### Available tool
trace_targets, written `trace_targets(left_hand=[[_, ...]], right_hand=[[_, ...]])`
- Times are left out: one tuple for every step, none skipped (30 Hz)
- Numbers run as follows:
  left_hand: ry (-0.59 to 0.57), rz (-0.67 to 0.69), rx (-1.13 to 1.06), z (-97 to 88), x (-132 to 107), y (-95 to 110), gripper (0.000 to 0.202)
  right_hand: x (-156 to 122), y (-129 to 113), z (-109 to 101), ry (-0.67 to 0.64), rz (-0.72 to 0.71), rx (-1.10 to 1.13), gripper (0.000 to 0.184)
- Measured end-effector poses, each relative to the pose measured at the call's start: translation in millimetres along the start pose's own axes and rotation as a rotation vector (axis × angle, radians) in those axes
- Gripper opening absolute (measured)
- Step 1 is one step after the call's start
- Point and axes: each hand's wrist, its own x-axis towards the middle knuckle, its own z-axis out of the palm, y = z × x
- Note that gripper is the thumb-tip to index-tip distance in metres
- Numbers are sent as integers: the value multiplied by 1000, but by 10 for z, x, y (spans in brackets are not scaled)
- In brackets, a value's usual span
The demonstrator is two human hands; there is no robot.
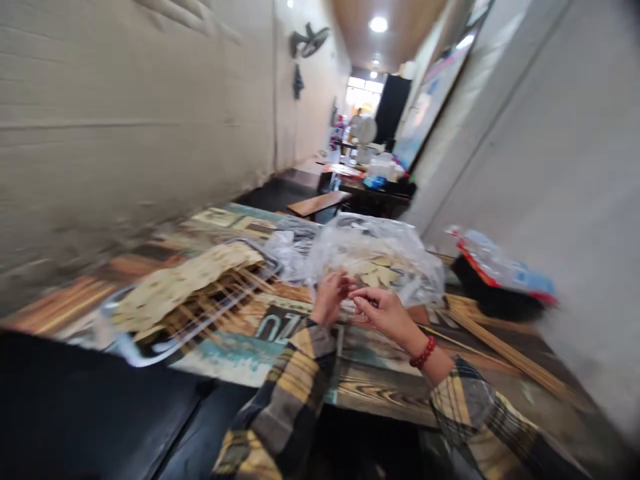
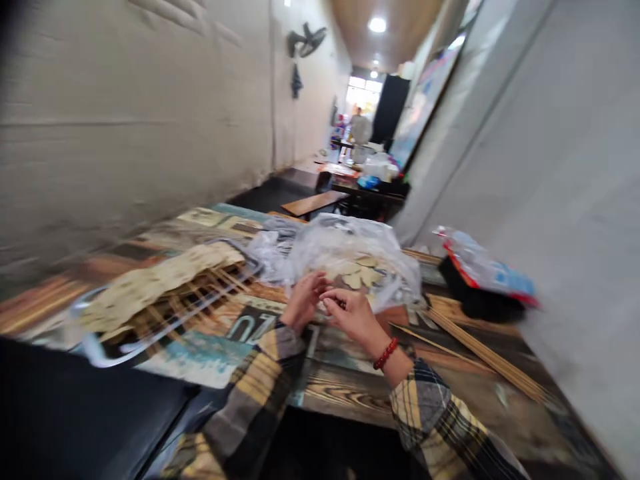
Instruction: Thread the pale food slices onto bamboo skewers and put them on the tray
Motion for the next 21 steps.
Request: trace_targets(left_hand=[[-6, -7, -10, 2, 41, -8, 30], [-11, -19, -22, 5, 75, -12, 29], [-18, -29, -30, 7, 98, -12, 29], [-27, -32, -32, 10, 111, -9, 31], [-41, -31, -23, 14, 115, -1, 31], [-53, -29, -4, 19, 112, 8, 31], [-65, -22, 16, 26, 107, 17, 32], [-79, -14, 34, 35, 101, 26, 34], [-93, -2, 55, 44, 96, 32, 36], [-104, 13, 76, 54, 92, 34, 37], [-109, 31, 95, 64, 90, 33, 39], [-109, 49, 114, 75, 86, 29, 40], [-103, 66, 130, 88, 80, 23, 40], [-95, 84, 144, 103, 68, 15, 41], [-85, 101, 156, 123, 48, 7, 41], [-76, 118, 167, 149, 19, -2, 41], [-69, 136, 180, 181, -18, -11, 41], [-65, 153, 191, 219, -65, -20, 40], [-67, 165, 205, 264, -117, -32, 39], [-74, 172, 230, 314, -173, -48, 39], [-84, 175, 264, 368, -228, -68, 38]], right_hand=[[-102, 196, -133, 43, 45, -17, 32], [-212, 387, -262, 86, 84, -36, 32], [-329, 571, -388, 128, 119, -54, 32], [-450, 745, -511, 168, 153, -71, 32], [-573, 907, -631, 203, 185, -89, 32], [-696, 1057, -749, 235, 216, -106, 34], [-816, 1194, -861, 265, 245, -124, 35], [-931, 1316, -965, 289, 266, -146, 35], [-1038, 1424, -1056, 309, 279, -172, 34], [-1132, 1515, -1129, 323, 285, -198, 32], [-1212, 1590, -1182, 330, 283, -221, 29], [-1273, 1649, -1211, 332, 274, -240, 28], [-1314, 1693, -1218, 329, 260, -257, 26], [-1335, 1723, -1203, 325, 242, -272, 24], [-1337, 1744, -1173, 320, 219, -286, 23], [-1323, 1756, -1131, 315, 195, -301, 22], [-1298, 1763, -1085, 312, 169, -316, 21], [-1264, 1768, -1039, 309, 146, -333, 20], [-1229, 1772, -997, 308, 126, -352, 18], [-1196, 1776, -963, 309, 110, -372, 17], [-1168, 1779, -935, 310, 98, -394, 16]])
